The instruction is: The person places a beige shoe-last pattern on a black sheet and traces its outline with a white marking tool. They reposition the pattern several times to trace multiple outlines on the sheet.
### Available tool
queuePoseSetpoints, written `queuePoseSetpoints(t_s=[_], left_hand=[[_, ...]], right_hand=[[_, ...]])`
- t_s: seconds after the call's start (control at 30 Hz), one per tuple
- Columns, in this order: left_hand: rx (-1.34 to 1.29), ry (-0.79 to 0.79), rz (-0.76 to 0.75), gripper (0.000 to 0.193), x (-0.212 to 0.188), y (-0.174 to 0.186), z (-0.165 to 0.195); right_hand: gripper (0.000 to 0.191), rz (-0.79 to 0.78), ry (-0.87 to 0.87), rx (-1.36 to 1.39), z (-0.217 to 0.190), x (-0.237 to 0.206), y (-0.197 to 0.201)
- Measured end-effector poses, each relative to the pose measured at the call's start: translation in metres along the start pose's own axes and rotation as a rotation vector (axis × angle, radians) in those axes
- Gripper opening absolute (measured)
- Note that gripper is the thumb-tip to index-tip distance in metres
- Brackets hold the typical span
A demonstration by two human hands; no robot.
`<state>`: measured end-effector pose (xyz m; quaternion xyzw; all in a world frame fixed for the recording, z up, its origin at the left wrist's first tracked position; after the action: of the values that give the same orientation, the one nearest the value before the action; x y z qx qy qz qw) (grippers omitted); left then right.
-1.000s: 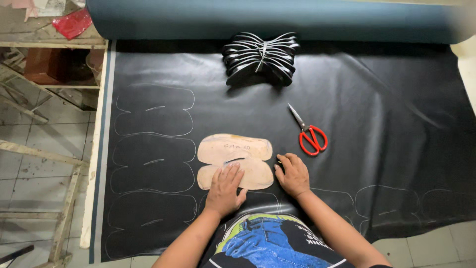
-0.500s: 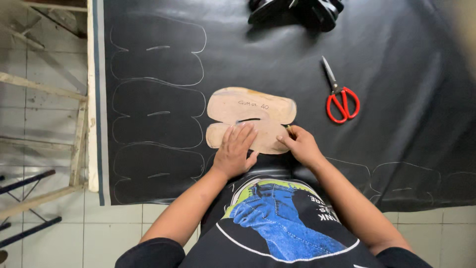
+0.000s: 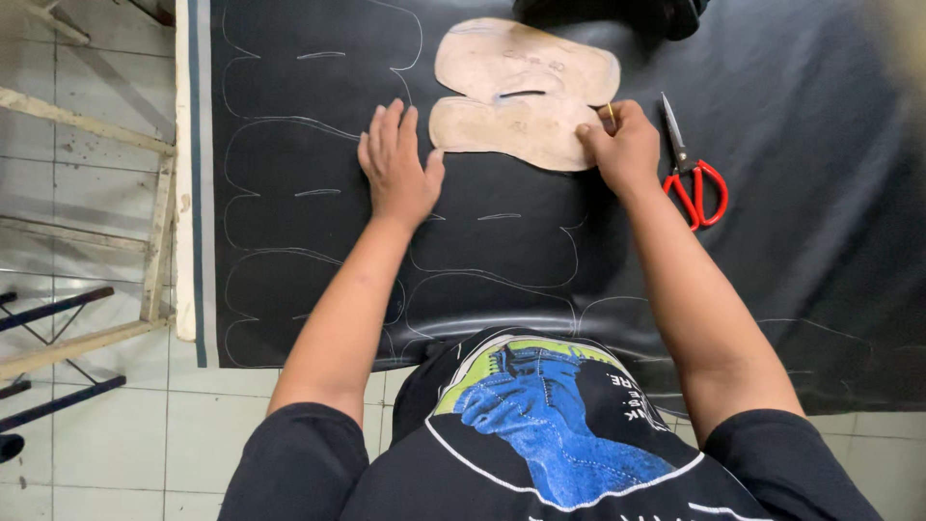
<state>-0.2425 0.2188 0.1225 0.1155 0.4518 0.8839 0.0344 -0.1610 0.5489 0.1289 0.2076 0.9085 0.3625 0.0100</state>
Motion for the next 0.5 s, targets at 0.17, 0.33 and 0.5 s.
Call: queuePoseSetpoints(t_s=[0.17, 0.33, 0.5], left_hand=[[-0.021, 0.057, -0.029, 0.054, 0.01, 0.004, -0.007], [-0.012, 0.067, 0.012, 0.05, 0.005, 0.003, -0.004], [0.027, 0.069, -0.019, 0.048, 0.007, 0.006, -0.001]], right_hand=[[0.04, 0.047, 0.404, -0.196, -0.017, -0.008, 0.001], [0.043, -0.062, 0.173, -0.081, -0.008, -0.029, 0.004], [0.034, -0.032, 0.27, -0.153, -0.004, -0.026, 0.008]])
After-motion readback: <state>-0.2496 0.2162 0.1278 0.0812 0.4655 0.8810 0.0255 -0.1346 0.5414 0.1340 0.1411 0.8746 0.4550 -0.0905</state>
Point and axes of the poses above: each hand's wrist, its own x-axis towards the middle knuckle, its own y-axis out of the back of the hand, z = x × y, the point moved 3 cm from there along x, towards the middle knuckle, and after that the axes turned 14 degrees about y, right-handed, at the moved point
